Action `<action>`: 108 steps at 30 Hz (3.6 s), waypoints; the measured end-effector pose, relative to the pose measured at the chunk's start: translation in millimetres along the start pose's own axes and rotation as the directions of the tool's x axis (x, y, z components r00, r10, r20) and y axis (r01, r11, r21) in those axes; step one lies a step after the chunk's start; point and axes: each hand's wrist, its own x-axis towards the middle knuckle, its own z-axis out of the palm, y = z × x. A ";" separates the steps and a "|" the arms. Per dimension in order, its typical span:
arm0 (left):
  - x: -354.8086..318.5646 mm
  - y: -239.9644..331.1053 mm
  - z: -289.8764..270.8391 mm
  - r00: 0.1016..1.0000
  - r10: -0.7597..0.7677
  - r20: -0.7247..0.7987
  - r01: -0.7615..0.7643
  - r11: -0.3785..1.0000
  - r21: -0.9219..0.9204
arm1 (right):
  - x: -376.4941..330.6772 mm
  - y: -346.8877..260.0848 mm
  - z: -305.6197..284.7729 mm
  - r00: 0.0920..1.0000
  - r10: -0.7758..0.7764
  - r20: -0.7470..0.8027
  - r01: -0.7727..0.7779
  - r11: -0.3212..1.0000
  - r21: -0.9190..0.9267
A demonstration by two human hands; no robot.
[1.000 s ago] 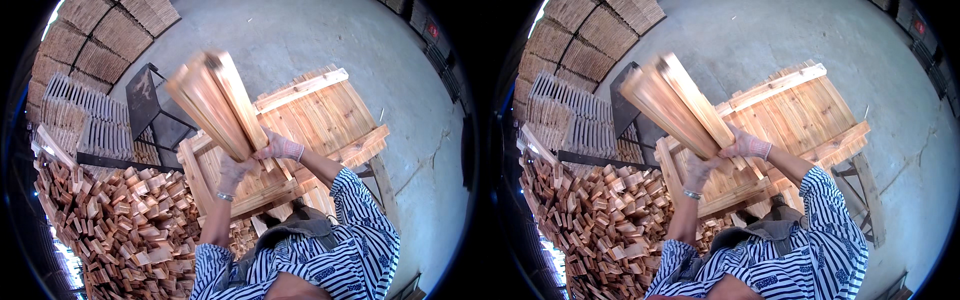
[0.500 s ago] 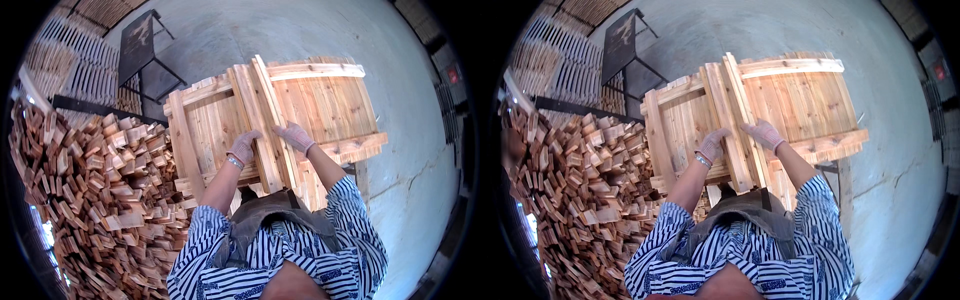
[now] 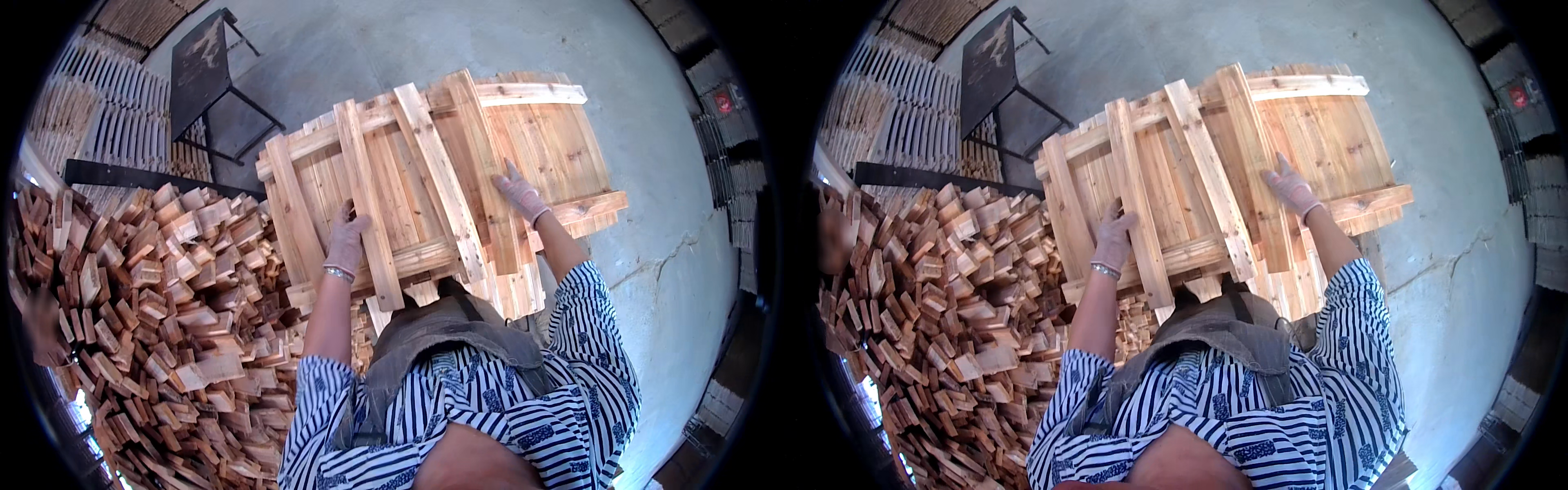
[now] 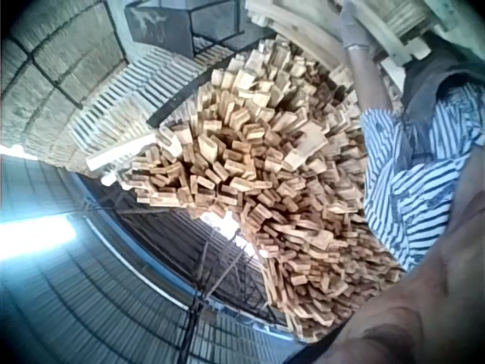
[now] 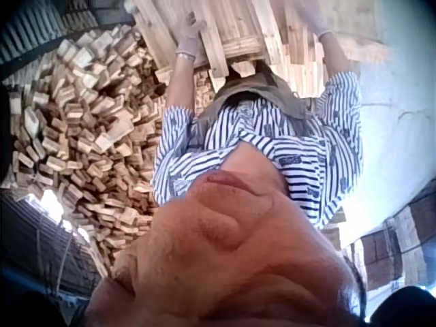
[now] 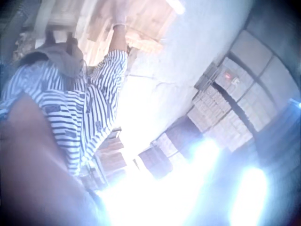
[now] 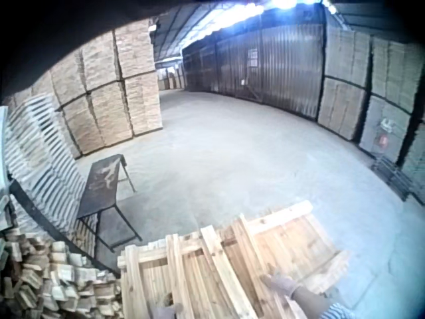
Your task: The person stacks wood slats onto a wooden frame by hand, picking up bundles from a large pile and placing them side-by-side to construct a larger wooden panel.
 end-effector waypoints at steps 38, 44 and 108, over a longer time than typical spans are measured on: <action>13.2 14.1 -153.5 0.966 0.141 -0.216 -0.102 0.978 0.184 | -51.4 -221.0 140.4 0.868 -0.309 -0.388 0.043 0.826 -0.562; 26.3 -3.0 -169.6 0.987 -0.056 -0.151 0.027 0.982 -0.186 | -42.8 -192.9 102.1 0.981 0.077 -0.175 -0.137 0.923 -0.361; 27.8 11.8 -230.2 0.964 0.005 -0.265 0.019 0.996 0.087 | -88.7 -203.4 71.6 0.985 -0.035 -0.166 0.027 0.998 -0.053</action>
